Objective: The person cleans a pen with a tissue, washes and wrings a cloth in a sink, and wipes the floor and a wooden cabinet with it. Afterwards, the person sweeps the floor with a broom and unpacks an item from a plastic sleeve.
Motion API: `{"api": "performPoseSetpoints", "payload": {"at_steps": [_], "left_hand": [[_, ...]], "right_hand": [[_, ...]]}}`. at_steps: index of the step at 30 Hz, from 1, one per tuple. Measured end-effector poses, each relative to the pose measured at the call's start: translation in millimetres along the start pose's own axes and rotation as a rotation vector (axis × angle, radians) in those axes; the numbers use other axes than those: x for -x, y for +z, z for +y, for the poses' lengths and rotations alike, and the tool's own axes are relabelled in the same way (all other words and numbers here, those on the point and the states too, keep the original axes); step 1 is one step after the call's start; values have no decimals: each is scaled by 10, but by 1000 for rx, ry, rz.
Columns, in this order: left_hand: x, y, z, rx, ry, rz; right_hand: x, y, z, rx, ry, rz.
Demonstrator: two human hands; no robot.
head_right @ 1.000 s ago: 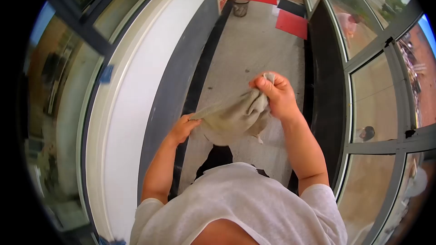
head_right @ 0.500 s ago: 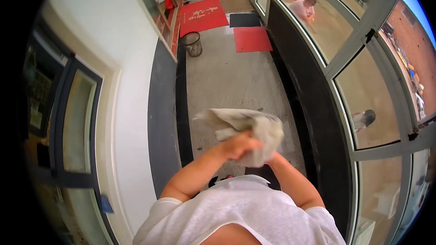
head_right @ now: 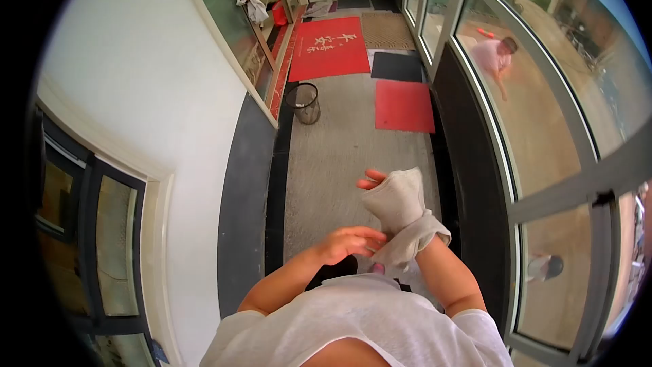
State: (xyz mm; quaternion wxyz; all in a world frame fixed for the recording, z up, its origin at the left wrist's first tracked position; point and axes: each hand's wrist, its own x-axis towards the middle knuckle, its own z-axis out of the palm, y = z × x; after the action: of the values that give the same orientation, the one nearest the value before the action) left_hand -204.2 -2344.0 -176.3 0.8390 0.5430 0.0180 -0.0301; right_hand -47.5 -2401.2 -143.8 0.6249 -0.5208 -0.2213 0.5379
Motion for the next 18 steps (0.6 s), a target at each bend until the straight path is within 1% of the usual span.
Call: {"api": "performPoseSetpoints", "payload": {"at_steps": [2,3,4,5,6,9,10,13,15,16,17,18], "left_hand": [[-165,-558,-126,343,-202,119],[-349,-753,-230,343,-184,126],[-589,-936,-384,66,-38,336],[-738,-1158,-392,-41,22,451],[-886,-1384,-321,-57,49,517],[-1149,-2086,165,431,-19,503],[-1285,-2312,350,510,-51,504],[-1787,-2951,939,573,-140,575],[-2076,-3315,1296,502,-77,619],[-2150,-3390,1424,261,192,518],[-2223,-3463,1553,58,478,446],[-2350,-3582,1731,512,486,546]], "right_hand": [[-424,48,-138,515,-171,-30],[-591,135,-171,688,-275,-109],[-750,238,-167,818,-369,-212],[-933,346,-145,923,-451,-311],[-1056,416,-149,1000,-506,-403],[-1426,532,-330,1112,-547,-604],[-1565,548,-429,1151,-549,-644],[-2045,512,-796,1268,-550,-711],[-2457,421,-1072,1368,-542,-687],[-2648,334,-1196,1410,-544,-648],[-2886,147,-1229,1185,-779,-557],[-3063,187,-1527,1354,-739,-346]]}}
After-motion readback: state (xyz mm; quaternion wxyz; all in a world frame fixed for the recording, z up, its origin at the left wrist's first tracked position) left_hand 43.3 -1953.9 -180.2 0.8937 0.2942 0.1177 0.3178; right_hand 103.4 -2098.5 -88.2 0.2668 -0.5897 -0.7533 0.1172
